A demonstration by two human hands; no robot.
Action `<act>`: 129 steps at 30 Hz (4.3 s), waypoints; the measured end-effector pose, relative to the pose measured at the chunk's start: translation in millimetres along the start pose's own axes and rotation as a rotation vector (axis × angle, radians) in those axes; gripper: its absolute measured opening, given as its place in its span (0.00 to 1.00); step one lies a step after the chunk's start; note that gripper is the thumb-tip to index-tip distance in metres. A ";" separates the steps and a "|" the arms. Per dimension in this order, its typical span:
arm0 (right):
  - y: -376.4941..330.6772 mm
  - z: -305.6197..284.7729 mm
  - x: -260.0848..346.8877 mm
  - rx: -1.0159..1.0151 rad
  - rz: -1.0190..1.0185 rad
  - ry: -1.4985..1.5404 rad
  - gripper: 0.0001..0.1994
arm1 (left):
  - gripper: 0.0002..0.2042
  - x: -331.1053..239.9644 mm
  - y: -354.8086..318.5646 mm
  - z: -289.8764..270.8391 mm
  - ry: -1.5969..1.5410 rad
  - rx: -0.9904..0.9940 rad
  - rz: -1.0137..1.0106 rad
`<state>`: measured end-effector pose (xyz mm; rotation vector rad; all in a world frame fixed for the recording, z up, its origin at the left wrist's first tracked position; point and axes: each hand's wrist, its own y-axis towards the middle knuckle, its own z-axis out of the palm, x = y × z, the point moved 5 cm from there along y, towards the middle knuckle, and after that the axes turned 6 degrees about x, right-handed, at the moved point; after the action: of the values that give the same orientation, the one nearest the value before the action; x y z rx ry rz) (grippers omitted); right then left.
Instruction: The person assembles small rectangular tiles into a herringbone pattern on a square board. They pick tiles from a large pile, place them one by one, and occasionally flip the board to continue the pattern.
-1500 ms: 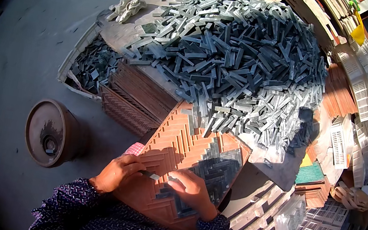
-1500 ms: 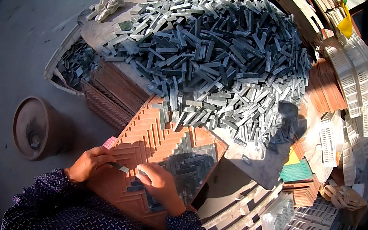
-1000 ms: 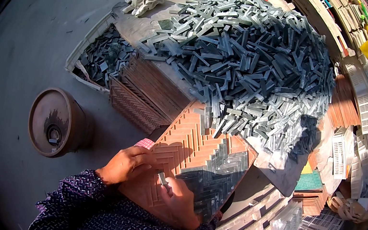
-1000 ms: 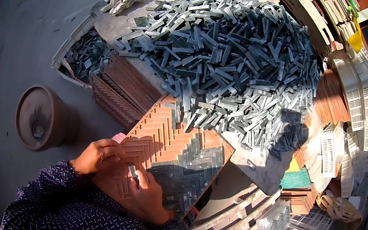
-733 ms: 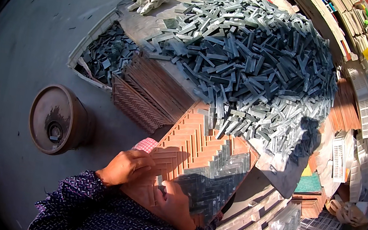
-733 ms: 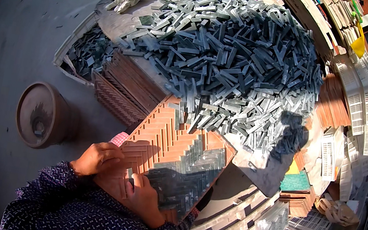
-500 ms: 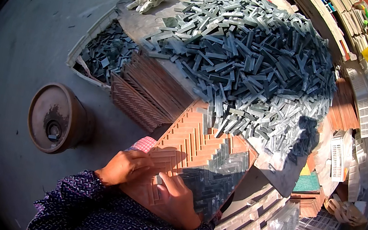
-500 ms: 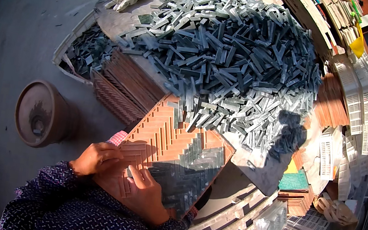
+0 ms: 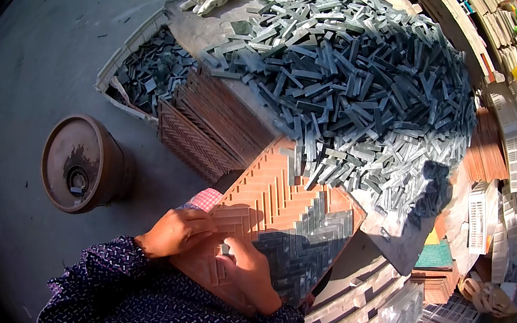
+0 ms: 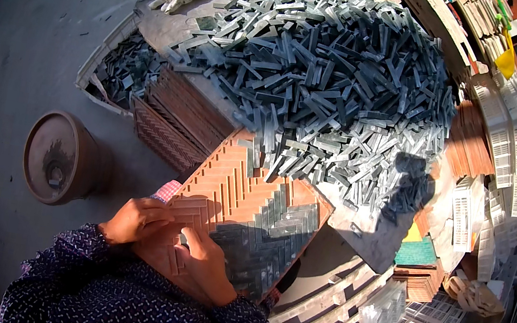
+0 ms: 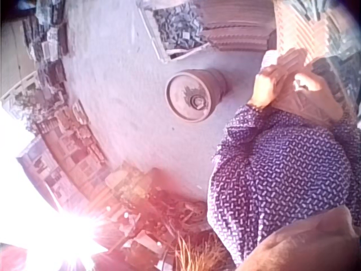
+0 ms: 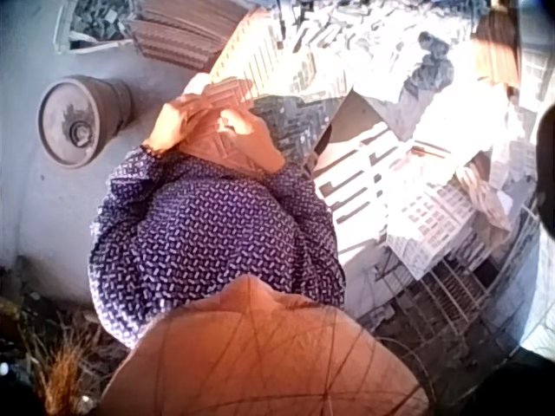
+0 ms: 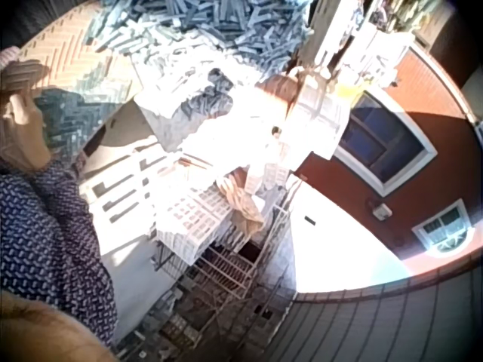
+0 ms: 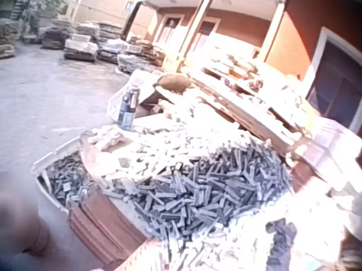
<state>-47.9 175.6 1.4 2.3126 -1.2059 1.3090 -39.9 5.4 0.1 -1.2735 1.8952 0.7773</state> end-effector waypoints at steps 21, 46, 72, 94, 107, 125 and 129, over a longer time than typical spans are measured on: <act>14.0 -1.2 -5.3 0.076 -0.012 -0.086 0.16 | 0.07 -7.4 0.5 -0.1 -0.029 0.001 0.028; -31.2 -4.2 12.0 0.147 -0.246 -0.243 0.25 | 0.07 -6.5 -4.2 3.5 -0.043 0.030 -0.003; 79.0 -104.1 -58.1 -0.533 0.161 -0.521 0.15 | 0.10 -1.0 135.4 -1.5 0.123 -0.182 0.166; -16.5 -9.2 -9.9 -0.187 0.025 -0.022 0.13 | 0.10 -4.1 -4.1 0.5 0.025 -0.017 -0.158; 4.4 -13.0 -19.2 -0.016 0.085 -0.124 0.13 | 0.11 -10.9 -21.2 15.1 0.212 -0.109 -0.047; 29.7 -7.3 -2.5 -0.033 -0.320 -0.106 0.03 | 0.11 0.1 -13.9 7.6 -0.018 0.027 -0.149; 34.1 -5.4 -1.9 0.007 -0.357 -0.137 0.03 | 0.13 -3.1 -17.3 5.1 0.053 0.033 -0.073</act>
<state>-77.2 157.9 -3.5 2.5078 -0.7707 1.0464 -21.7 5.2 -1.8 -1.3471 1.8840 0.6788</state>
